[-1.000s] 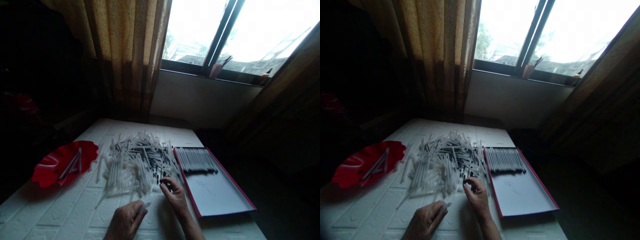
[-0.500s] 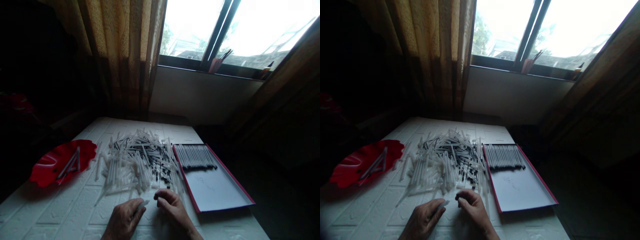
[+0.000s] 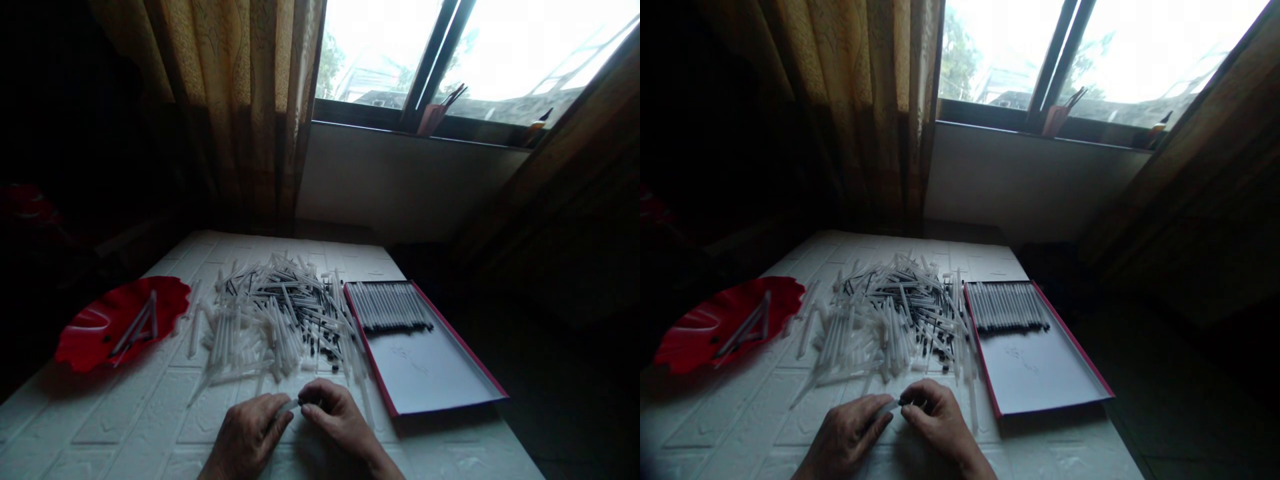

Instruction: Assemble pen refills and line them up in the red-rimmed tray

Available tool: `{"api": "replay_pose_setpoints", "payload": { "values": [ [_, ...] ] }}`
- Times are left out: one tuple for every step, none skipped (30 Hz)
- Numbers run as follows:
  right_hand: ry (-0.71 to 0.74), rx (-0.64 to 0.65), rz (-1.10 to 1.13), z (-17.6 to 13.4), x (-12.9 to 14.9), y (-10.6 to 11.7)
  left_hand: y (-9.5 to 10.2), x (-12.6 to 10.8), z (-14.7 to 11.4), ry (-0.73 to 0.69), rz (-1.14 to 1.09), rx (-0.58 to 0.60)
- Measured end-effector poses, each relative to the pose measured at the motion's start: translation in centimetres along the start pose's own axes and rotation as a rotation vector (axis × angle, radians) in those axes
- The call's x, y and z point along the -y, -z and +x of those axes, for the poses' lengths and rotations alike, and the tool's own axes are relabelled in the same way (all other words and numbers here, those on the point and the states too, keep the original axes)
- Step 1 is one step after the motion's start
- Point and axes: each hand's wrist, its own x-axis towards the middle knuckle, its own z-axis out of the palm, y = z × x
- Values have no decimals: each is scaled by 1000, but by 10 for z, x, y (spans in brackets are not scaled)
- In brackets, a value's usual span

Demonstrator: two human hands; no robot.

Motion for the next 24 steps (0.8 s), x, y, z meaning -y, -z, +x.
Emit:
{"api": "replay_pose_setpoints", "payload": {
  "values": [
    [-1,-1,-5,0,-1,0,0,0,0,-4,8,5],
    [-1,0,-5,0,-2,0,0,0,0,-8,14,7],
    [0,3,-5,0,-3,0,0,0,0,-11,19,6],
    [2,6,-3,0,-3,1,1,0,0,-12,21,4],
    [3,6,2,0,-3,1,1,-1,0,-10,21,1],
    [2,4,8,-1,-3,1,1,-1,0,-6,19,2],
    [-1,0,15,-1,-3,1,1,-1,0,-2,16,3],
    [-4,-4,21,-1,-3,1,1,-1,0,-1,14,6],
    [-6,-9,27,-1,-3,1,1,-1,0,0,12,8],
    [-5,-14,31,-1,-3,1,1,-1,0,-2,12,8],
    [-3,-16,34,-1,-3,1,1,-1,0,-3,13,7],
    [0,-19,37,-1,-2,1,0,-1,0,-4,15,6],
    [2,-21,40,-1,-2,1,0,-1,0,-5,17,5],
    [5,-21,44,-1,-2,1,0,-1,-1,-5,19,5],
    [6,-22,49,-1,-1,1,0,-1,-1,-5,21,4],
    [8,-23,53,-1,-1,0,0,-1,-1,-5,23,5],
    [10,-26,56,-1,-1,0,0,-1,0,-4,25,6],
    [14,-30,57,-1,-1,0,0,-1,0,-4,26,6],
    [16,-36,56,-2,-2,0,1,-2,0,-3,26,7],
    [18,-41,54,-2,-3,0,1,-2,0,-3,26,9],
    [19,-46,52,-2,-3,0,1,-2,0,-2,24,12],
    [20,-50,52,-2,-4,0,1,-2,0,0,23,16],
    [21,-52,55,-2,-5,0,1,-2,0,2,22,19],
    [21,-54,61,-2,-6,0,1,-2,0,5,22,22]
  ]
}}
